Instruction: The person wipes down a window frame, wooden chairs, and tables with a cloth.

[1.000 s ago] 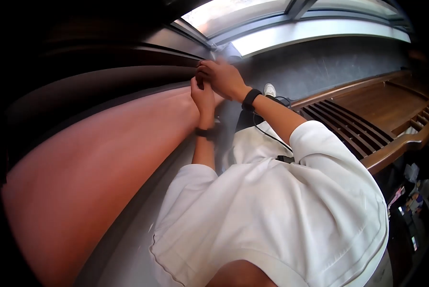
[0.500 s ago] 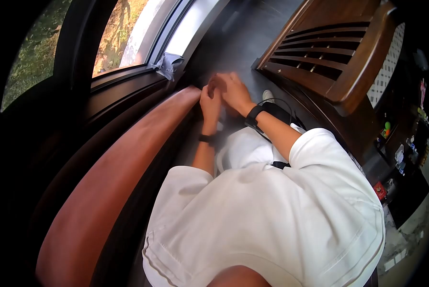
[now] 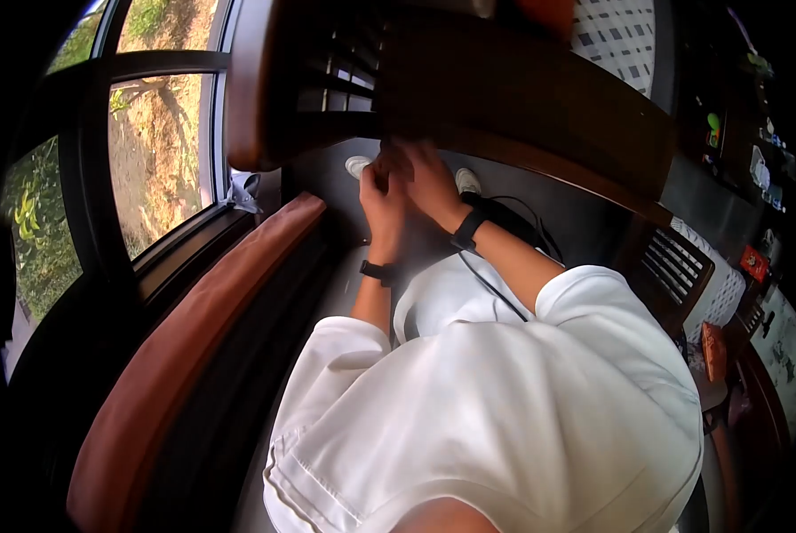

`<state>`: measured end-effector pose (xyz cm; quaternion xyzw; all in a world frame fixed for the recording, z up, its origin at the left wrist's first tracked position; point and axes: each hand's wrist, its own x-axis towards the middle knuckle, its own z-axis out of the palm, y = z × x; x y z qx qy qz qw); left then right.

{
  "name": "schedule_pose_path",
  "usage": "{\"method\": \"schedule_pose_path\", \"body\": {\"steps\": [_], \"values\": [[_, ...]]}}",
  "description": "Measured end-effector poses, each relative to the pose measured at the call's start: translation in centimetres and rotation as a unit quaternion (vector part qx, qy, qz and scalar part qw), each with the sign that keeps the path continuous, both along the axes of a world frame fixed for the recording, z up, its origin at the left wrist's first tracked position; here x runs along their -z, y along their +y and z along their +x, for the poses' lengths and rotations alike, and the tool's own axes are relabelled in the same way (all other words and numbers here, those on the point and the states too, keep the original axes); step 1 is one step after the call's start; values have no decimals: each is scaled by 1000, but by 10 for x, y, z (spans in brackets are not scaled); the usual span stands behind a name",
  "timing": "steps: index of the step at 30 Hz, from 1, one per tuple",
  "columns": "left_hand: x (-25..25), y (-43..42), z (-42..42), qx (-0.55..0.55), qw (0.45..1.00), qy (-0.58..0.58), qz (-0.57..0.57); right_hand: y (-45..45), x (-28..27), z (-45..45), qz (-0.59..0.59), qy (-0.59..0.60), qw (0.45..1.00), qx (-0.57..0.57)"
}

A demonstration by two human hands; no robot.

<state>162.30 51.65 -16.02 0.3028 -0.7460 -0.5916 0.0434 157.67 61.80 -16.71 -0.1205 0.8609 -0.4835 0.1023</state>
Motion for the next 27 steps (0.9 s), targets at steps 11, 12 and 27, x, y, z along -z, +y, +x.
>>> {"method": "schedule_pose_path", "body": {"steps": [11,12,27], "values": [[25,180,-65,205,969,7,-140,174,7,-27,106,-73,975,181],[27,196,-67,223,966,9,-133,192,14,-24,118,-52,973,192],[20,169,-85,287,951,-50,-100,180,1,-36,113,-108,971,180]]}}
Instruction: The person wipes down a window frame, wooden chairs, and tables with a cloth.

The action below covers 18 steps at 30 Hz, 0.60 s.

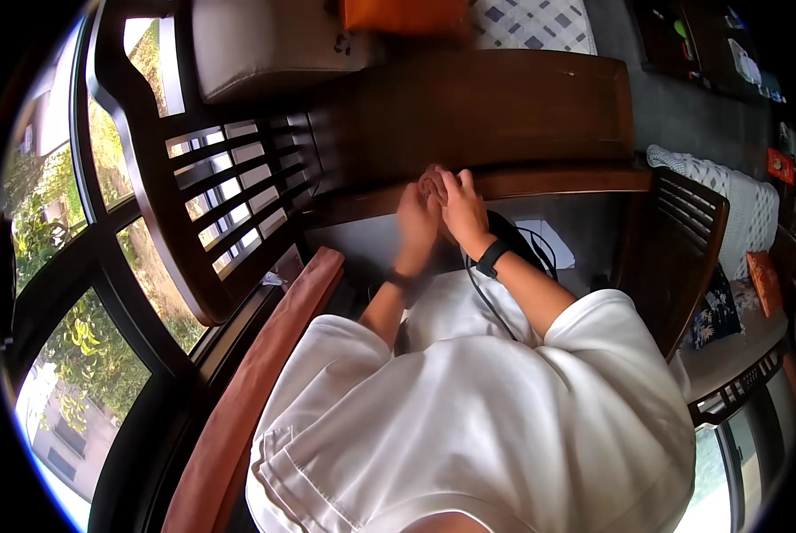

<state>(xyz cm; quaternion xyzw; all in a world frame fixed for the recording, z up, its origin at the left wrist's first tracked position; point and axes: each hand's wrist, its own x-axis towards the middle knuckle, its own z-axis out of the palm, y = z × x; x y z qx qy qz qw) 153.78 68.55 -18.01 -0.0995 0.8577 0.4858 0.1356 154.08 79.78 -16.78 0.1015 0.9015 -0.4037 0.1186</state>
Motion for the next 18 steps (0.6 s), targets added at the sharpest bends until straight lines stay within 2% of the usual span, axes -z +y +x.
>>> {"method": "schedule_pose_path", "body": {"steps": [5,6,9,11,15,17,18], "values": [[3,-52,-28,-32,999,10,-24,-42,-1,-44,-66,-10,996,-56],[3,-66,-39,-47,998,-17,-43,-52,-1,-59,-63,-3,995,-78],[7,-99,-80,-119,990,61,-47,-90,4,-106,-80,-9,991,-111],[31,-126,-108,-126,990,35,-51,-113,13,-132,-85,20,988,-128],[29,-143,-155,-97,995,16,-13,-134,50,-166,-50,62,982,-170],[82,-153,-150,-105,991,53,-61,-140,73,-166,-18,48,983,-178],[85,-152,-156,-107,988,72,-85,-143,76,-170,-3,41,983,-181]]}}
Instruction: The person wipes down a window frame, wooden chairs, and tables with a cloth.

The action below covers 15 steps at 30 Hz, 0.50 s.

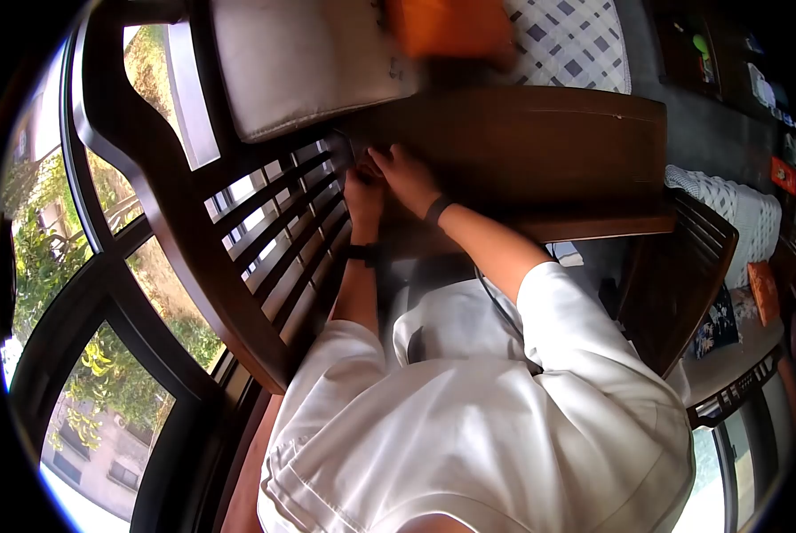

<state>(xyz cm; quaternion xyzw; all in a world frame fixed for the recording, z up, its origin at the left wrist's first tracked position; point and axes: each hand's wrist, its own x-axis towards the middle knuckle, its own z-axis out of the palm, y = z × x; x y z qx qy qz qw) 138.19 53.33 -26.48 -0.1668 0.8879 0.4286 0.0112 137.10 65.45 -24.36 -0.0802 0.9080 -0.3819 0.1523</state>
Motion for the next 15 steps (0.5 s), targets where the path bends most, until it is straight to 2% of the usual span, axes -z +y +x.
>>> {"method": "schedule_pose_path", "body": {"steps": [3,4,6,9,12,14,15], "values": [[-5,-1,-5,-9,998,-44,-52,-12,1,-1,22,-6,1000,21],[-4,-3,-7,-9,999,-24,-45,-15,3,-7,-41,-81,994,61],[-4,-9,-14,-8,999,14,-32,-24,7,-22,-166,-228,949,139],[9,-5,-34,-35,997,-4,-73,-24,-18,-45,-180,-249,923,232],[9,15,-64,126,981,114,-89,-6,-13,-61,-176,-144,922,313],[22,36,-65,153,968,104,-171,21,4,-56,-41,-35,976,211],[42,44,-66,143,973,46,-173,37,9,-53,28,21,987,154]]}}
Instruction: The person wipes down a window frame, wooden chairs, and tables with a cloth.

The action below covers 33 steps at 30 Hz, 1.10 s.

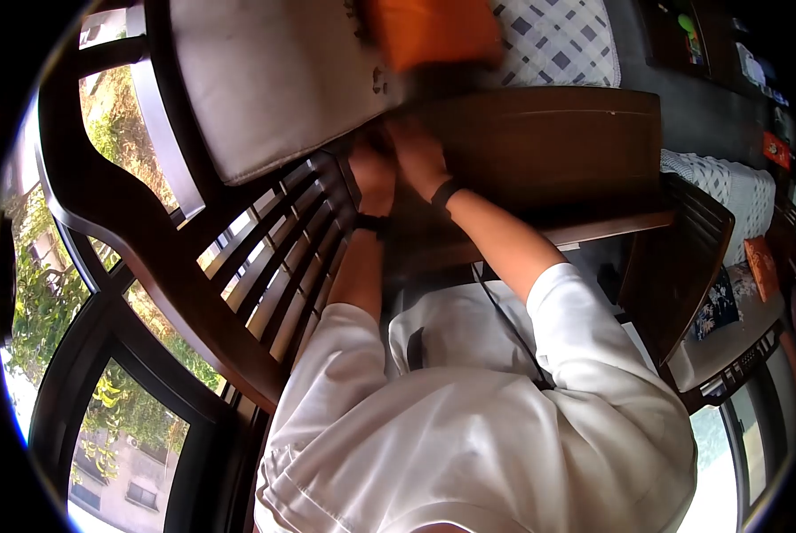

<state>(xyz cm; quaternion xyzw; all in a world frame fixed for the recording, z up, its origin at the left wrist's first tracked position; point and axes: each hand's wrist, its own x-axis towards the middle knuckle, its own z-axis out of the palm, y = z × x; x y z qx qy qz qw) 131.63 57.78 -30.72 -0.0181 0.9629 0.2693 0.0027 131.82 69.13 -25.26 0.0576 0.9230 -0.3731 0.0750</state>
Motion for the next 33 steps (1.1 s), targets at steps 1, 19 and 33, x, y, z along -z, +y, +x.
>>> {"method": "schedule_pose_path", "body": {"steps": [1,19,33], "values": [[7,11,-5,-20,998,-55,-12,11,-23,-2,24,-63,998,-2],[-55,2,58,-85,977,-161,109,-5,-5,58,-36,-140,989,-30],[-58,167,-6,-67,984,-142,84,153,-7,8,-148,-51,985,76]]}}
